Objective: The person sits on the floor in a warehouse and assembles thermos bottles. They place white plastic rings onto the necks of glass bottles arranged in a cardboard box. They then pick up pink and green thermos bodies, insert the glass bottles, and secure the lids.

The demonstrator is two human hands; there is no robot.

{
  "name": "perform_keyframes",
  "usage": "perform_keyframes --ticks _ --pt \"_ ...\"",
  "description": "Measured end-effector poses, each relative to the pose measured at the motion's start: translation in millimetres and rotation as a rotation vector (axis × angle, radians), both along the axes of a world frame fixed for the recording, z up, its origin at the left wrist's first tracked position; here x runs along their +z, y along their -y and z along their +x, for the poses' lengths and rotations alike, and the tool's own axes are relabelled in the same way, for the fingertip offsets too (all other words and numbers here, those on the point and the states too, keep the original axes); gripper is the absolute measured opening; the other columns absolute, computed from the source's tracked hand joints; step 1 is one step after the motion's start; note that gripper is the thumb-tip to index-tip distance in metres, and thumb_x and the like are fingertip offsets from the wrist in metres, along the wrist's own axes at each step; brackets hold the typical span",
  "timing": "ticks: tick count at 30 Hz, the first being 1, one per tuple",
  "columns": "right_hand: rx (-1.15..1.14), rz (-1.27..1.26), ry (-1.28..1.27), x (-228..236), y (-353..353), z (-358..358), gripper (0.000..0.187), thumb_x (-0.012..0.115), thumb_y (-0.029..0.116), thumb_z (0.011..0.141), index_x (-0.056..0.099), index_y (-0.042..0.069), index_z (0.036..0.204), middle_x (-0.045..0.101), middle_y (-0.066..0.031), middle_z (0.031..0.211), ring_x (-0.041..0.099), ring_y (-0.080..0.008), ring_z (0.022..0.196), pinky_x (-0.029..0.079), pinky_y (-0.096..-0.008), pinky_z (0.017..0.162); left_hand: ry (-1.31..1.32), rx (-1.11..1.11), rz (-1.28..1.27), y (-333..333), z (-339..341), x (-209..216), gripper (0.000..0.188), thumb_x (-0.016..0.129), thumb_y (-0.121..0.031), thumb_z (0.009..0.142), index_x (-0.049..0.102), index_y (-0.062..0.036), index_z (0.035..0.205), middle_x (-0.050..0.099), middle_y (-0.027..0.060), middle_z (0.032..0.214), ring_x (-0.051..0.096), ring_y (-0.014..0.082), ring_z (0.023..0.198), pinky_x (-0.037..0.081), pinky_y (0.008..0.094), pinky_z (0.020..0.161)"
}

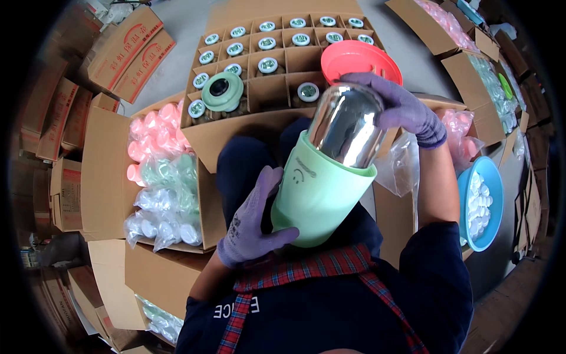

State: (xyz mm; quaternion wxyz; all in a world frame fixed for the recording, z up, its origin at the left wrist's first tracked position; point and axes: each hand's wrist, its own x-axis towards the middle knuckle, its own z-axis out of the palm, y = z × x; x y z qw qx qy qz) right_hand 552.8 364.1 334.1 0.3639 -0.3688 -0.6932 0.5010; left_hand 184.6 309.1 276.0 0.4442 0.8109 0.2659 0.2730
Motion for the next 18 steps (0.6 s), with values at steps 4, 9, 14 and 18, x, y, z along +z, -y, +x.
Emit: perform_keyframes --ticks 4,9,14,18 --pt "-0.103 -0.214 0.009 -46.8 86.8 -2.7 0.085 0.076 0.041 0.08 0.037 0.002 0.144 0.051 -0.0115 0.134 0.047 -0.0214 0.126 0.037 -0.0349 0.107 -0.123 0.148 0.024 31.6 -33.9 -11.2 0.104 0.084 -0.026 0.07 0.024 0.0089 0.147 0.032 0.0285 0.149 0.033 0.0406 0.139 0.028 0.0444 0.114" --pt "-0.503 -0.235 -0.165 -124.0 194.7 -29.0 0.075 0.063 0.043 0.09 0.04 -0.006 0.141 0.054 -0.0156 0.133 0.049 -0.0216 0.125 0.037 -0.0344 0.106 0.104 -0.087 -0.312 50.9 -34.3 -39.3 0.097 0.077 -0.027 0.078 0.022 0.0078 0.149 0.038 0.0272 0.146 0.045 0.035 0.132 0.035 0.0419 0.11" --pt "-0.586 -0.033 0.454 -157.1 238.9 -1.0 0.047 0.065 0.023 0.086 0.058 -0.001 0.126 0.063 -0.0177 0.121 0.058 -0.0281 0.117 0.047 -0.0358 0.096 0.348 0.041 -0.389 39.9 15.7 -4.8 0.094 0.078 -0.022 0.075 0.026 0.0024 0.149 0.038 0.0266 0.146 0.046 0.0364 0.13 0.037 0.0434 0.108" --pt "-0.574 0.178 0.777 -202.8 250.6 -11.1 0.047 0.069 0.017 0.083 0.059 0.005 0.127 0.062 -0.0137 0.124 0.057 -0.03 0.118 0.046 -0.0393 0.099 0.036 -0.342 0.431 23.1 38.9 39.5 0.097 0.085 -0.034 0.064 0.04 0.0013 0.142 0.036 0.0245 0.147 0.041 0.0408 0.132 0.036 0.0457 0.109"
